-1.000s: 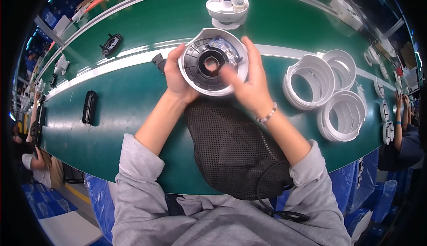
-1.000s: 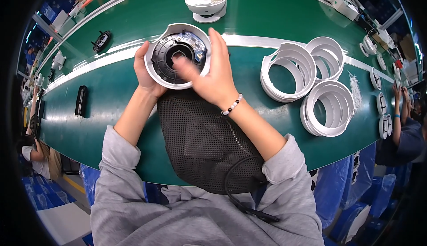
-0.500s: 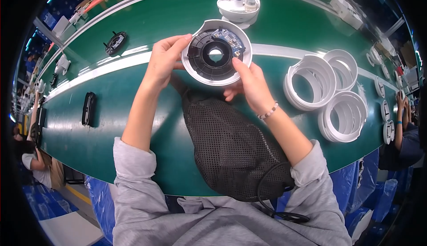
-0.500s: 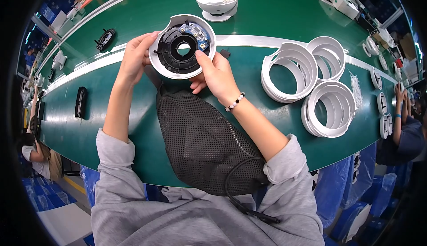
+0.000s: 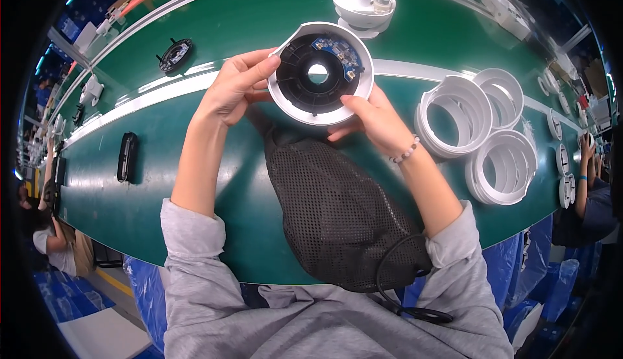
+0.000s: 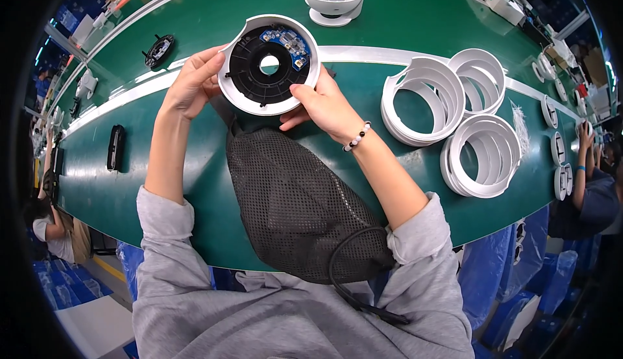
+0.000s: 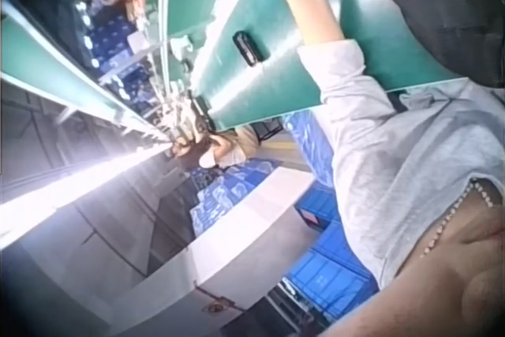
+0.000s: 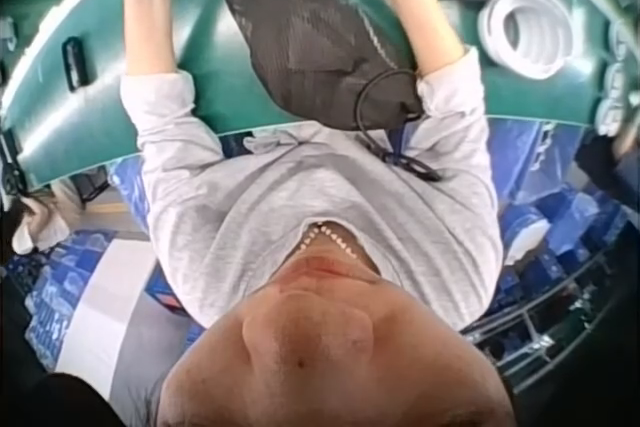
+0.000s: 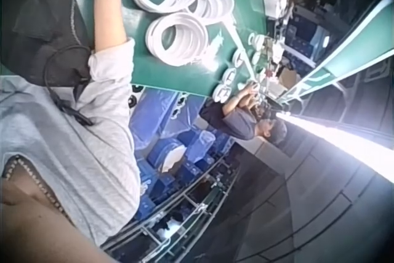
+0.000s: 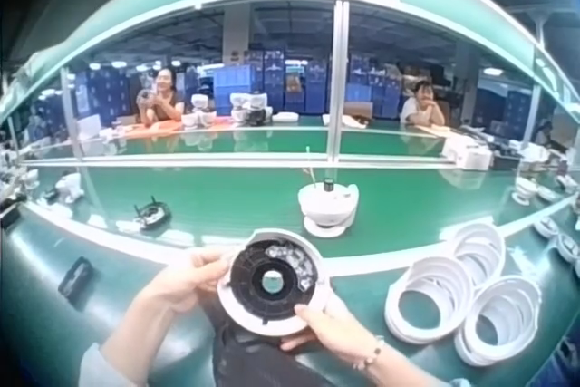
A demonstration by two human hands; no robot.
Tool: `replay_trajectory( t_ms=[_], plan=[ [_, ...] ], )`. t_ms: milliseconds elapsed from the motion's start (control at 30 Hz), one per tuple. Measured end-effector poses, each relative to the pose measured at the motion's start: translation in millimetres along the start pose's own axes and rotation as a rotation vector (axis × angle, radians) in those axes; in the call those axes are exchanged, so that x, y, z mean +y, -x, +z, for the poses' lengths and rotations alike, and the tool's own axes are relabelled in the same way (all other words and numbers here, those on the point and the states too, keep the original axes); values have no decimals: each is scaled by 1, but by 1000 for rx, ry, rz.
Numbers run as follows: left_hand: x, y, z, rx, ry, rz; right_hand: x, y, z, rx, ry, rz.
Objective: Assembling plastic housing components on a production line.
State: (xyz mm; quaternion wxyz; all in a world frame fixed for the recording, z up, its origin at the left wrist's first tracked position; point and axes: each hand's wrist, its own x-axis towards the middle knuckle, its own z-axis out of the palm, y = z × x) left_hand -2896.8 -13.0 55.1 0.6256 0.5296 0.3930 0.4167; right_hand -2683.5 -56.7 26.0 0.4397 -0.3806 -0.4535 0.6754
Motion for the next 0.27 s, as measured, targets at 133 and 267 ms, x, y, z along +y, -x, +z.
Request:
replay_trajectory(
  t_ms=[133, 267],
  plan=[
    [1, -1, -5, -19, -34, 9, 2, -3, -2, -80, 39, -12],
    [3, -4, -6, 29, -13, -39, 20, -8, -8, -210, -230, -8]
  ],
)
